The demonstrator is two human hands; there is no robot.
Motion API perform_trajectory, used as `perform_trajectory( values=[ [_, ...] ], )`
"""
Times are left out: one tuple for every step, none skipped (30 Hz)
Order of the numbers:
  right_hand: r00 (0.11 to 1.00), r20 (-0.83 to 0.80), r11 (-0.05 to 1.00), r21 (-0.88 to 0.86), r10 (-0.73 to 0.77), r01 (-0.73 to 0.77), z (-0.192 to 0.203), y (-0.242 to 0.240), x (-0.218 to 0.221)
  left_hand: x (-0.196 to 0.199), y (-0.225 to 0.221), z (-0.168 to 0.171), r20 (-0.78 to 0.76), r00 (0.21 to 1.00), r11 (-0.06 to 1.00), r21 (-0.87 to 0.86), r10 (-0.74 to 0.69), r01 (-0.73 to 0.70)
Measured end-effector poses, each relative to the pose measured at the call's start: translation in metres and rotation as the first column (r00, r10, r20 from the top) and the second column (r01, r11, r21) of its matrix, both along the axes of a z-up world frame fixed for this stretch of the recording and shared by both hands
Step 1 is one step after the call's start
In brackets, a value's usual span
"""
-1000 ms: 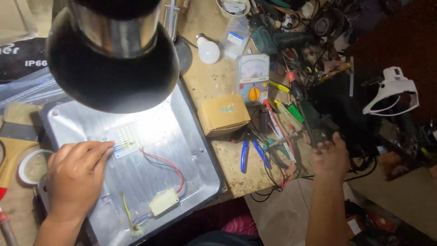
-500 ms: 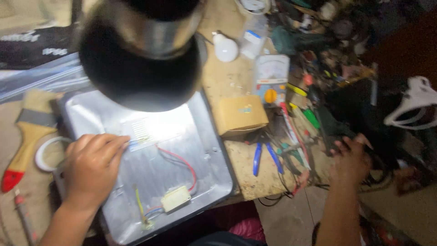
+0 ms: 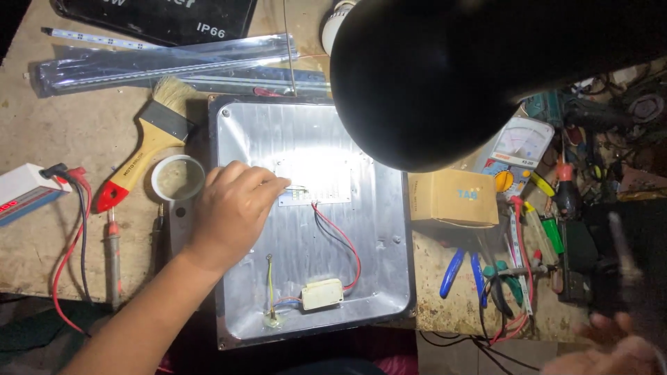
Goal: Testing and soldering components on an LED floodlight panel at a repair workbench.
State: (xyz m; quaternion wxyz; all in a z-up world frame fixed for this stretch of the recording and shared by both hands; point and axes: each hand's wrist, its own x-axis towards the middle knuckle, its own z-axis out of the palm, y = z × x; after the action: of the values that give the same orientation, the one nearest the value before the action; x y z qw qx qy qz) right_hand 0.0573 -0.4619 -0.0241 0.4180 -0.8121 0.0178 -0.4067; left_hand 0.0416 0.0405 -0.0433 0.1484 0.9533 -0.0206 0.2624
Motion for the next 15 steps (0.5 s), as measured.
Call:
perform_trajectory(
  values=[
    [0.999,0.021,0.999,-0.035,0.035,-0.035,0.015,0.034,0.019,0.000,0.001,0.002,0.003,1.000,1.000,0.028,-0.005,0.004],
    [0.999,0.024,0.999,-0.037,0.040,-0.040,0.036,0.063,0.015,0.002,0.000,0.002,0.006,1.000,1.000,0.026,0.001,-0.001],
    [0.960,-0.185,0.969,-0.097,0.208,-0.229,0.055,0.092,0.010,0.002,0.000,0.001,0.019,1.000,0.999,0.034,0.007,-0.007],
    [0.853,-0.392,0.901,-0.116,0.345,-0.418,0.075,0.121,0.004,0.003,0.000,0.001,0.032,0.999,0.999,0.043,0.013,-0.014],
    [0.851,-0.393,0.900,-0.115,0.348,-0.421,0.051,0.139,0.013,0.003,0.001,0.001,0.030,0.999,0.999,0.044,0.016,-0.017],
    [0.900,-0.126,0.907,-0.011,0.417,-0.422,0.028,0.157,0.022,0.003,0.001,0.001,0.037,0.999,0.999,0.041,0.008,-0.009],
    [0.893,0.152,0.893,0.092,0.424,-0.440,0.004,0.174,0.031,0.004,0.001,0.001,0.044,0.999,0.999,0.037,-0.002,0.001],
    [0.893,0.151,0.893,0.092,0.425,-0.441,0.008,0.187,0.031,0.003,0.000,0.001,0.042,0.999,0.999,0.036,-0.001,0.000],
    [0.892,-0.014,0.869,0.233,0.452,-0.436,0.011,0.200,0.032,0.003,-0.001,0.001,0.027,1.000,0.999,0.034,-0.004,0.003],
    [0.858,-0.172,0.839,0.371,0.484,-0.399,0.014,0.213,0.033,0.003,-0.001,0.000,0.012,1.000,1.000,0.031,-0.006,0.006],
    [0.858,-0.172,0.838,0.372,0.484,-0.399,0.011,0.217,0.035,0.003,-0.001,0.000,0.013,1.000,0.999,0.031,-0.006,0.005],
    [0.779,-0.193,0.740,0.509,0.597,-0.440,0.008,0.220,0.036,0.003,-0.001,0.000,0.024,1.000,1.000,0.015,-0.009,0.009],
    [0.688,-0.193,0.622,0.638,0.699,-0.453,0.005,0.224,0.038,0.003,0.000,-0.001,0.035,0.999,1.000,0.000,-0.013,0.013],
    [0.688,-0.193,0.622,0.639,0.699,-0.453,0.004,0.225,0.037,0.003,0.000,0.000,0.035,0.999,1.000,0.001,-0.013,0.013],
    [0.649,-0.192,0.576,0.681,0.736,-0.452,0.003,0.226,0.037,0.003,0.000,0.001,0.026,0.999,1.000,-0.006,-0.022,0.022]
  ],
)
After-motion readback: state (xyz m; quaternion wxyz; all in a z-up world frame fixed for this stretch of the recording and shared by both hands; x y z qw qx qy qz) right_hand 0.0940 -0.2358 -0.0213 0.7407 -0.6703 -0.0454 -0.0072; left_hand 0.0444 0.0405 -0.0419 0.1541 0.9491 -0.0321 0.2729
